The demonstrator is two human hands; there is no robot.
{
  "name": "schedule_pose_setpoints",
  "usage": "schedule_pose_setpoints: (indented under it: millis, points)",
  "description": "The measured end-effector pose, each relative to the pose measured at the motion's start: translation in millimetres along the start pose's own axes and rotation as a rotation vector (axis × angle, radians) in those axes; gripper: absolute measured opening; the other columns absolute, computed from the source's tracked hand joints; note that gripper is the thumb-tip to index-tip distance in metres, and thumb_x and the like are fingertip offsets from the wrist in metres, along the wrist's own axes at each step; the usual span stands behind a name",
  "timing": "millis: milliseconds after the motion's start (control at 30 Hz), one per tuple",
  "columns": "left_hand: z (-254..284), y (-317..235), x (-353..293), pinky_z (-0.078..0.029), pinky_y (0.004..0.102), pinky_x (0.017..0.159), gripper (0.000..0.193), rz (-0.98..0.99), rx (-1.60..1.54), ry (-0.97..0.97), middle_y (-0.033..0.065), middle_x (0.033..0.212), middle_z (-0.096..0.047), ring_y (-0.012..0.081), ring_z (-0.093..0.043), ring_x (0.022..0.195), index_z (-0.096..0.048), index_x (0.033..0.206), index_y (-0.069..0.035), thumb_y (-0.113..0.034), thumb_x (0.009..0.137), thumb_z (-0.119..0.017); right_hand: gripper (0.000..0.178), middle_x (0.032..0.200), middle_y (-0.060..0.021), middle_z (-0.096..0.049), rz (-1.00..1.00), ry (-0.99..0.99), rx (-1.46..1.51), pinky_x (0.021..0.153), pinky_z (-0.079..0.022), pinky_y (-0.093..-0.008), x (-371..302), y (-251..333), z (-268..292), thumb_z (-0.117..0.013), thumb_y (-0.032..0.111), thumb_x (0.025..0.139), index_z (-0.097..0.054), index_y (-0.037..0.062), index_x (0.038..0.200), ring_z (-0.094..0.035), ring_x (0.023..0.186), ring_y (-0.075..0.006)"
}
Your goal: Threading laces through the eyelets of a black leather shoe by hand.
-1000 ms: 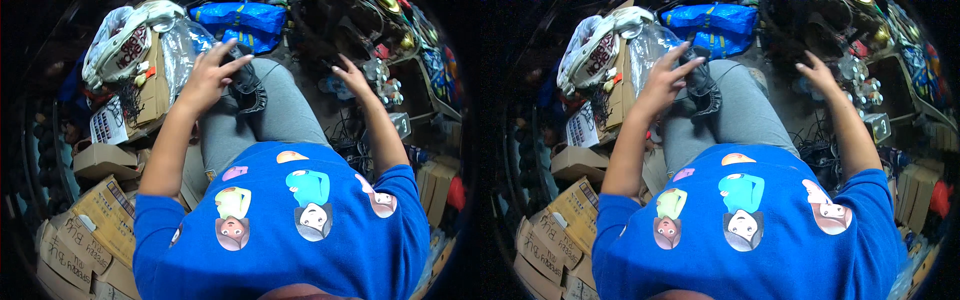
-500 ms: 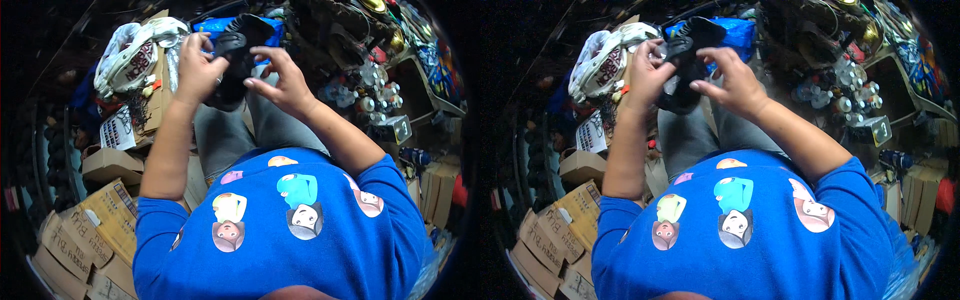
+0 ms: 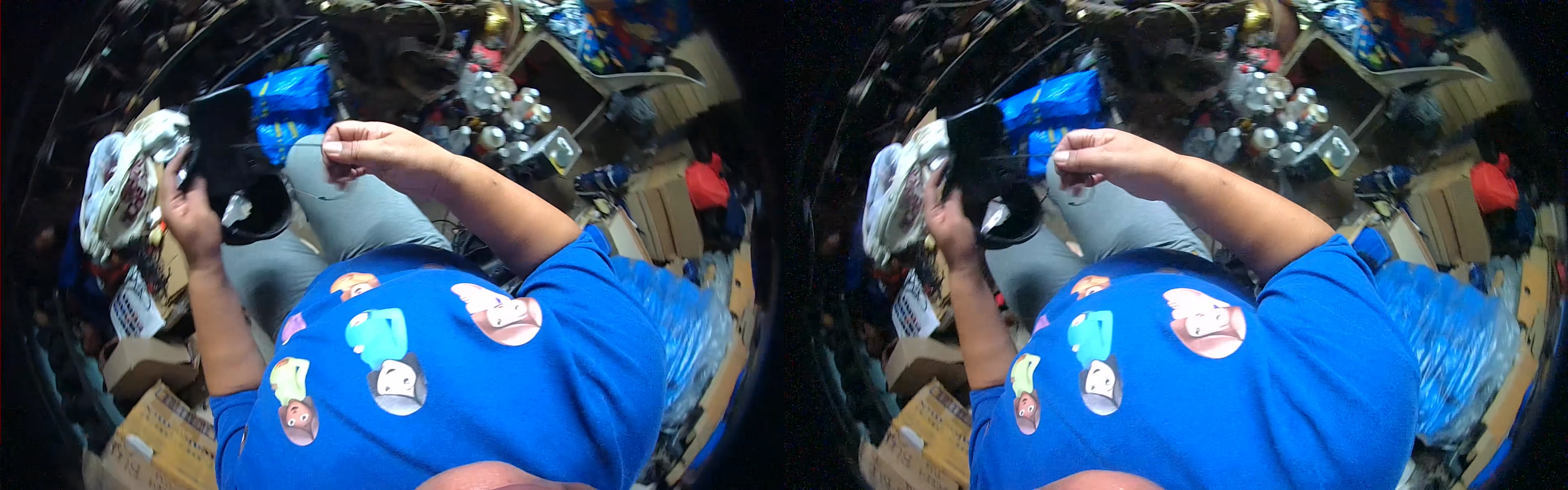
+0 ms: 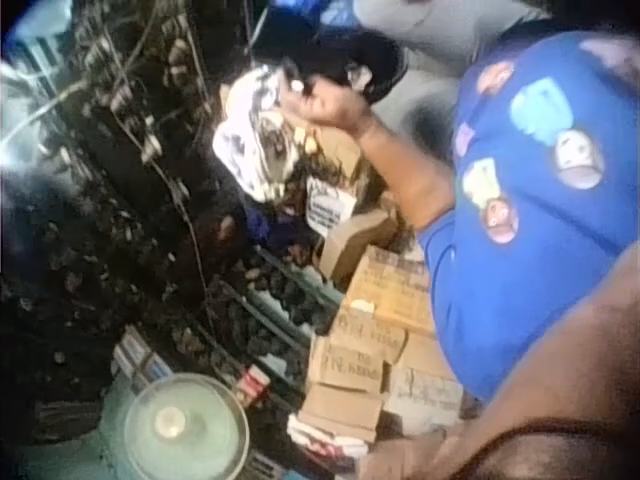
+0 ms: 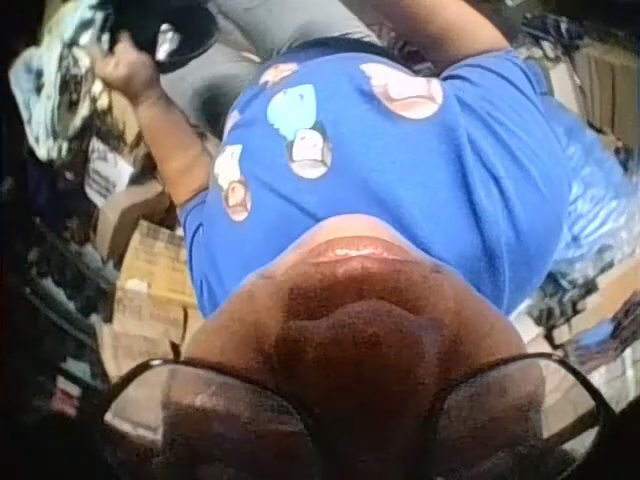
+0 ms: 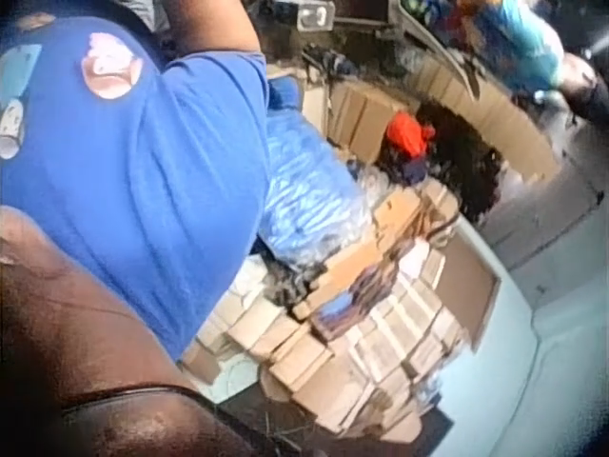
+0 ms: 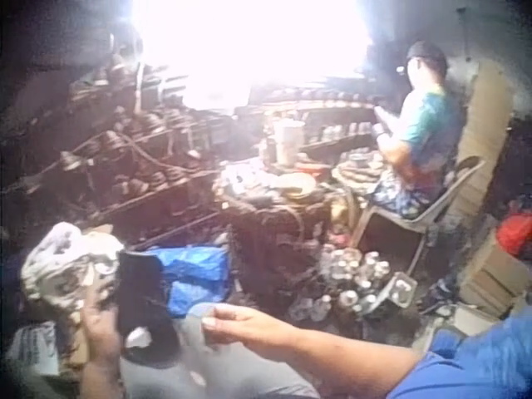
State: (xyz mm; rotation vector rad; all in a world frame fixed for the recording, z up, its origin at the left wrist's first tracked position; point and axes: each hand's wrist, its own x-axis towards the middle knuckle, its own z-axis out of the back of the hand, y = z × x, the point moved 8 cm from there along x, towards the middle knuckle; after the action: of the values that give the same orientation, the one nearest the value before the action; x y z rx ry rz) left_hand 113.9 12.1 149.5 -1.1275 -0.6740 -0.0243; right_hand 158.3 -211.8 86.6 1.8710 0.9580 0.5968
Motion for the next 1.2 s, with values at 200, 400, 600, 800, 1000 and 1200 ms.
schedule_pose_setpoints:
  millis: [200,400,600,800,1000,1200]
  points:
    - [6,43,7,-0.041,0.0279,0.092,0.031,0.165,-0.155,0.047,0.0121,0.112,-0.056,0.0158,-0.053,0.102,-0.052,0.116,0.006,0.006,0.085,-0.048,0.024,0.086,0.0000,-0.063,-0.120,-0.252,-0.708,0.079,-0.044,-0.0242,-63,37,76,-0.060,0.023,0.089,-0.064,0.0012,0.098,-0.055,0.083,-0.0079]
    - [-37,88,-16,-0.044,0.0272,0.085,0.030,0.450,-0.175,0.322,0.0093,0.103,-0.060,0.0152,-0.055,0.095,-0.057,0.108,0.004,0.000,0.078,-0.050,0.023,0.080,-0.0009,-0.063,-0.347,-0.481,-1.060,0.069,-0.046,-0.0250,-130,86,157,-0.063,0.022,0.085,-0.066,0.0006,0.092,-0.057,0.076,-0.0079]
    - [-104,147,-43,-0.043,0.0242,0.076,0.024,0.708,-0.256,0.533,0.0025,0.088,-0.061,0.0111,-0.055,0.082,-0.061,0.099,0.001,-0.005,0.076,-0.058,0.014,0.082,-0.0009,-0.064,-0.030,-0.921,-0.669,0.070,-0.046,-0.0213,-180,178,203,-0.067,0.015,0.081,-0.066,0.0043,0.091,-0.059,0.075,-0.0074]
    - [-121,160,-42,-0.046,0.0227,0.065,0.023,0.877,-0.320,0.528,0.0039,0.083,-0.065,0.0093,-0.058,0.070,-0.064,0.097,0.002,-0.011,0.078,-0.066,0.022,0.090,-0.0118,-0.063,0.548,-0.510,-0.069,0.076,-0.050,-0.0316,-71,155,147,-0.049,0.024,0.095,-0.059,0.0052,0.100,-0.061,0.078,-0.0189]
    - [-120,169,-41,-0.047,0.0230,0.063,0.020,0.934,-0.314,0.494,0.0042,0.083,-0.066,0.0091,-0.059,0.068,-0.064,0.096,0.000,-0.011,0.080,-0.064,0.029,0.086,-0.0092,-0.064,0.026,-0.230,-1.048,0.074,-0.049,-0.0312,60,-3,51,-0.062,0.007,0.079,-0.067,0.0125,0.108,-0.062,0.080,-0.0219]
    - [-122,174,-43,-0.049,0.0231,0.059,0.019,1.037,-0.349,0.503,0.0039,0.081,-0.065,0.0102,-0.060,0.064,-0.064,0.097,-0.001,-0.012,0.081,-0.062,0.021,0.079,-0.0136,-0.063,0.034,-0.272,-1.430,0.071,-0.050,-0.0370,76,-32,55,-0.065,0.012,0.073,-0.070,0.0089,0.093,-0.062,0.078,-0.0290]
